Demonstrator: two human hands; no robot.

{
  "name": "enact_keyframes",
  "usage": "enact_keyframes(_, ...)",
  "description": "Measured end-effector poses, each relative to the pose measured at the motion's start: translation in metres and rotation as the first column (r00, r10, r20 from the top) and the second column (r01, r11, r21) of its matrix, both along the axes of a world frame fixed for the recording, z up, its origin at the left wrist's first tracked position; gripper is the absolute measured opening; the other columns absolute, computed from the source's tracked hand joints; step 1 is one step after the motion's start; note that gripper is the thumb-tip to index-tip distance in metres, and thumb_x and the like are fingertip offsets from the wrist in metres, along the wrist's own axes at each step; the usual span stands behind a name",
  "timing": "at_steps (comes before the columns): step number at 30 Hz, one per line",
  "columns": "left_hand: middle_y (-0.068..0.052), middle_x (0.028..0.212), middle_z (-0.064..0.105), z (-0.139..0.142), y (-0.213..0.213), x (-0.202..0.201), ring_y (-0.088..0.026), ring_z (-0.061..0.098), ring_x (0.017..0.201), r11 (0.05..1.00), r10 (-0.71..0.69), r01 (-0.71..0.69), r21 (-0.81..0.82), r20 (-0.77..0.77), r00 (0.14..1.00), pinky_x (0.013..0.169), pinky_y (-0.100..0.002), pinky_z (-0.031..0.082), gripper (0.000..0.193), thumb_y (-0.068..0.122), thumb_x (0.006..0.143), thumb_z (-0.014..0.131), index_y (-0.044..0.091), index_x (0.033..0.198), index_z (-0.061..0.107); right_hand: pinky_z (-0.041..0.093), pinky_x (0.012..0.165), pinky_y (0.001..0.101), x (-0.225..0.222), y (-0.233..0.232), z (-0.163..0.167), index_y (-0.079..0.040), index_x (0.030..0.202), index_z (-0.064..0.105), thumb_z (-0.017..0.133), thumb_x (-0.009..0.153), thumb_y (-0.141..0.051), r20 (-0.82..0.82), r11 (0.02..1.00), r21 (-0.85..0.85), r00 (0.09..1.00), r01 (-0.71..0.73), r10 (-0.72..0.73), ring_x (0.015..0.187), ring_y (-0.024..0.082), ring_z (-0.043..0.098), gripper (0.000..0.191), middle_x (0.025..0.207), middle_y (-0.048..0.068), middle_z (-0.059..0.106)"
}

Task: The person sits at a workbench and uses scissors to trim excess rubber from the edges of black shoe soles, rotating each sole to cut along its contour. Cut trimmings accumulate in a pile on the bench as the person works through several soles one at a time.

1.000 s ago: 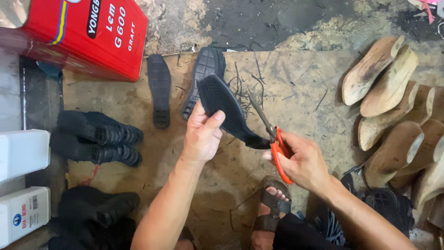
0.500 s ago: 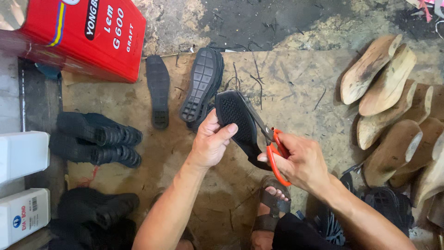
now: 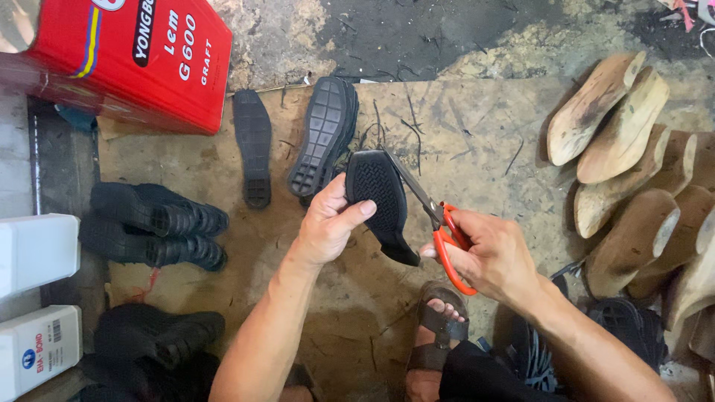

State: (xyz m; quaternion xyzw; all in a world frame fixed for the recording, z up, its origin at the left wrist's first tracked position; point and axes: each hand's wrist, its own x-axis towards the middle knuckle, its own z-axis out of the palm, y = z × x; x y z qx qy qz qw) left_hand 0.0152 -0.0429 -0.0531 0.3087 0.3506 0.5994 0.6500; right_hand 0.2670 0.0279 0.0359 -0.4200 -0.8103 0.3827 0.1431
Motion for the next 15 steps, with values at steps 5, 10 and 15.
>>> enact_keyframes(5, -0.004, 0.128, 0.069, 0.010, 0.000, -0.014, -0.011, 0.063, 0.117, 0.997, 0.071, -0.075, -0.032, -0.099, 0.992, 0.107, -0.030, 0.050, 0.036, 0.008, 0.107, 0.060, 0.000, 0.142, 0.059, 0.041, 0.047, 0.0382, 0.007, 0.001, 0.003, -0.003, 0.084, 0.068, 0.086, 0.073, -0.038, 0.100, 0.986, -0.157, 0.994, 0.060, -0.044, 0.047, 0.023, 0.048, 0.040, 0.054, 0.009, 0.052)
enact_keyframes(10, -0.005, 0.121, 0.073, 0.036, -0.001, -0.047, -0.010, 0.066, 0.110, 1.000, -0.012, 0.010, -0.007, -0.445, 0.895, 0.101, -0.027, 0.053, 0.035, 0.010, 0.104, 0.065, 0.000, 0.137, 0.062, 0.043, 0.052, 0.0390, 0.006, 0.001, 0.005, -0.002, 0.091, 0.067, 0.087, 0.070, -0.040, 0.021, 0.997, -0.045, 0.997, -0.069, 0.070, 0.054, 0.026, 0.050, 0.048, 0.061, 0.010, 0.051)
enact_keyframes(15, -0.004, 0.118, 0.074, 0.050, -0.002, -0.058, -0.010, 0.066, 0.108, 0.993, -0.107, 0.113, -0.016, -0.474, 0.874, 0.099, -0.027, 0.054, 0.034, 0.010, 0.104, 0.064, 0.000, 0.137, 0.064, 0.042, 0.054, 0.0415, 0.003, 0.004, 0.008, -0.003, 0.088, 0.066, 0.087, 0.067, -0.044, 0.027, 0.992, 0.009, 0.992, -0.125, 0.124, 0.055, 0.030, 0.050, 0.050, 0.061, 0.011, 0.051)
